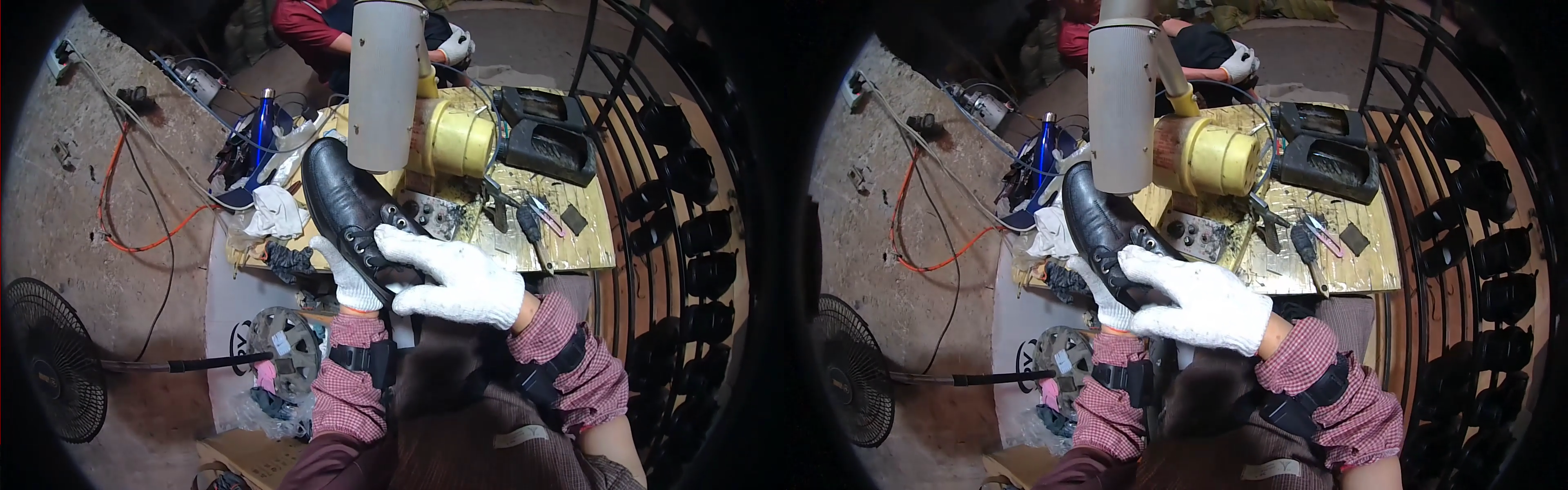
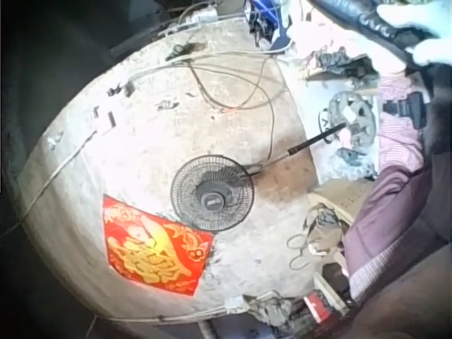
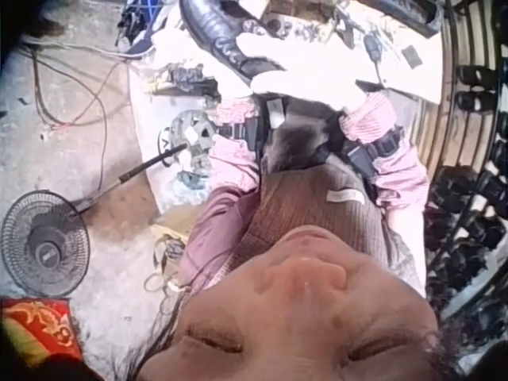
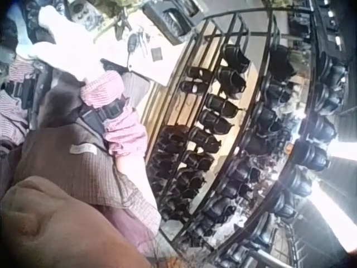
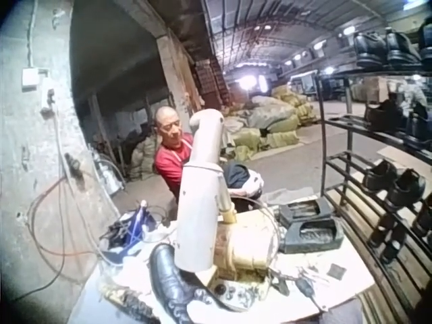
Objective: Polishing and inspecting black leather shoes at a workshop station.
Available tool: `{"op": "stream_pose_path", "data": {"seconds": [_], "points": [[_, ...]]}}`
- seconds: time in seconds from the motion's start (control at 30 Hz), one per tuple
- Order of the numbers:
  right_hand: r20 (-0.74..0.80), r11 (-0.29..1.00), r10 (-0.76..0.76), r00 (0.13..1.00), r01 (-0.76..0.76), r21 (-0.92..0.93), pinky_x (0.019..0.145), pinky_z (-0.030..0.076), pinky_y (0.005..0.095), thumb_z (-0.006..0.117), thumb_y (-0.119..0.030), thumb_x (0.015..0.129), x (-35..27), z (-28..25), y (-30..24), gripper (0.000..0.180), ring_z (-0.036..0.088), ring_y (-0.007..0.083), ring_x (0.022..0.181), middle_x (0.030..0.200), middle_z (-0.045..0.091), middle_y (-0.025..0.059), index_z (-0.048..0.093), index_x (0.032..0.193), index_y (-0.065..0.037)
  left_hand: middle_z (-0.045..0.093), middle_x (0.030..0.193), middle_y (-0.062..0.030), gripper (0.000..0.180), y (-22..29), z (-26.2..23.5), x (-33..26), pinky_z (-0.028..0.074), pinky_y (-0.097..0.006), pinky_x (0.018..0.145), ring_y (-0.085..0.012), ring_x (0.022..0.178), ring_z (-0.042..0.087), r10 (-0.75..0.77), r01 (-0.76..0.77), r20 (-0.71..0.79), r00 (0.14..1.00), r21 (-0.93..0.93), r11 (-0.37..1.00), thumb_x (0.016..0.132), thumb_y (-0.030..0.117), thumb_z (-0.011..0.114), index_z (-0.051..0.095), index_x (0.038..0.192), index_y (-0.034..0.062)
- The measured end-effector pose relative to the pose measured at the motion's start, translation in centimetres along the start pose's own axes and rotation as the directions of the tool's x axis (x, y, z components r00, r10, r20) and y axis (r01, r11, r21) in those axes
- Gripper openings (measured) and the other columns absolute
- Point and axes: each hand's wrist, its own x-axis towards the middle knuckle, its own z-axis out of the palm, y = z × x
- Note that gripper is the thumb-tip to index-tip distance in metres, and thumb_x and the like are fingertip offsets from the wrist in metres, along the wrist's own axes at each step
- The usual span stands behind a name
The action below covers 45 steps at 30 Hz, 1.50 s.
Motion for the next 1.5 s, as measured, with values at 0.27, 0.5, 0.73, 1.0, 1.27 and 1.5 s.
{"op": "stream_pose_path", "data": {"seconds": [0.27,0.5,0.73,1.0,1.27,1.5], "points": [[-0.139,0.996,0.068,0.988,-0.059,0.069,0.097,0.058,0.0343,0.082,-0.03,0.088,-4.4,0.9,-0.3,0.071,0.073,0.0263,0.115,0.158,0.05,0.0205,0.056,0.149,-0.006,0.054,0.151,-0.0173,0.119,-1.4,1.3,-3.0,0.048,-0.05,0.115,-0.0351,0.133,0.058,0.01,-0.002,-0.096,0.995,0.087,0.996,0.078,0.094,0.051,0.041,0.156,0.0048],[-0.543,0.981,0.161,0.824,-0.194,-0.003,0.096,0.059,0.0341,0.082,-0.004,0.083,-13.3,0.0,1.5,0.063,0.063,0.0287,0.132,0.155,0.052,0.0267,0.061,0.142,0.002,0.052,0.156,-0.0164,0.108,-0.1,2.9,-1.2,0.041,-0.049,0.121,-0.0327,0.14,0.054,-0.123,0.126,0.061,0.991,-0.043,0.991,0.087,0.083,0.056,0.041,0.157,0.0019],[-0.606,0.936,0.306,0.735,-0.347,0.052,0.093,0.061,0.0332,0.077,-0.002,0.085,-20.6,1.7,1.9,0.06,0.065,0.03,0.127,0.153,0.051,0.0295,0.059,0.142,0.004,0.059,0.148,-0.0127,0.091,2.0,3.8,1.1,0.05,-0.048,0.113,-0.0305,0.13,0.061,0.022,-0.004,-0.284,0.958,0.065,0.998,0.092,0.076,0.059,0.049,0.153,0.0095],[-0.624,0.928,0.201,0.755,-0.35,-0.124,0.104,0.056,0.0401,0.081,-0.009,0.084,-20.6,2.0,0.7,0.06,0.062,0.038,0.132,0.149,0.056,0.0304,0.061,0.14,0.003,0.055,0.154,-0.0099,0.085,3.8,2.3,1.6,0.039,-0.05,0.121,-0.0315,0.139,0.052,0.162,-0.184,-0.154,0.975,-0.141,0.973,0.098,0.074,0.051,0.047,0.156,0.0117],[-0.65,0.548,0.054,0.758,-0.567,-0.615,0.093,0.055,0.0483,0.07,-0.023,0.092,-14.5,-1.6,11.7,0.066,0.069,0.0398,0.11,0.124,0.069,0.0244,0.048,0.153,-0.008,0.048,0.159,-0.0107,0.095,-1.8,2.3,-4.9,0.03,-0.05,0.126,-0.0326,0.145,0.045,0.058,-0.087,-0.177,0.982,-0.162,0.983,0.095,0.081,0.046,0.043,0.158,0.01],[-0.672,0.697,0.192,0.715,-0.582,-0.42,0.097,0.053,0.045,0.065,-0.017,0.097,-11.7,-2.7,7.8,0.062,0.065,0.0409,0.11,0.121,0.068,0.0233,0.047,0.156,-0.011,0.055,0.154,-0.0113,0.073,-1.1,3.2,-6.8,0.041,-0.05,0.121,-0.0328,0.138,0.053,0.006,-0.053,-0.171,0.985,-0.27,0.961,0.103,0.061,0.055,0.047,0.155,0.0102]]}}
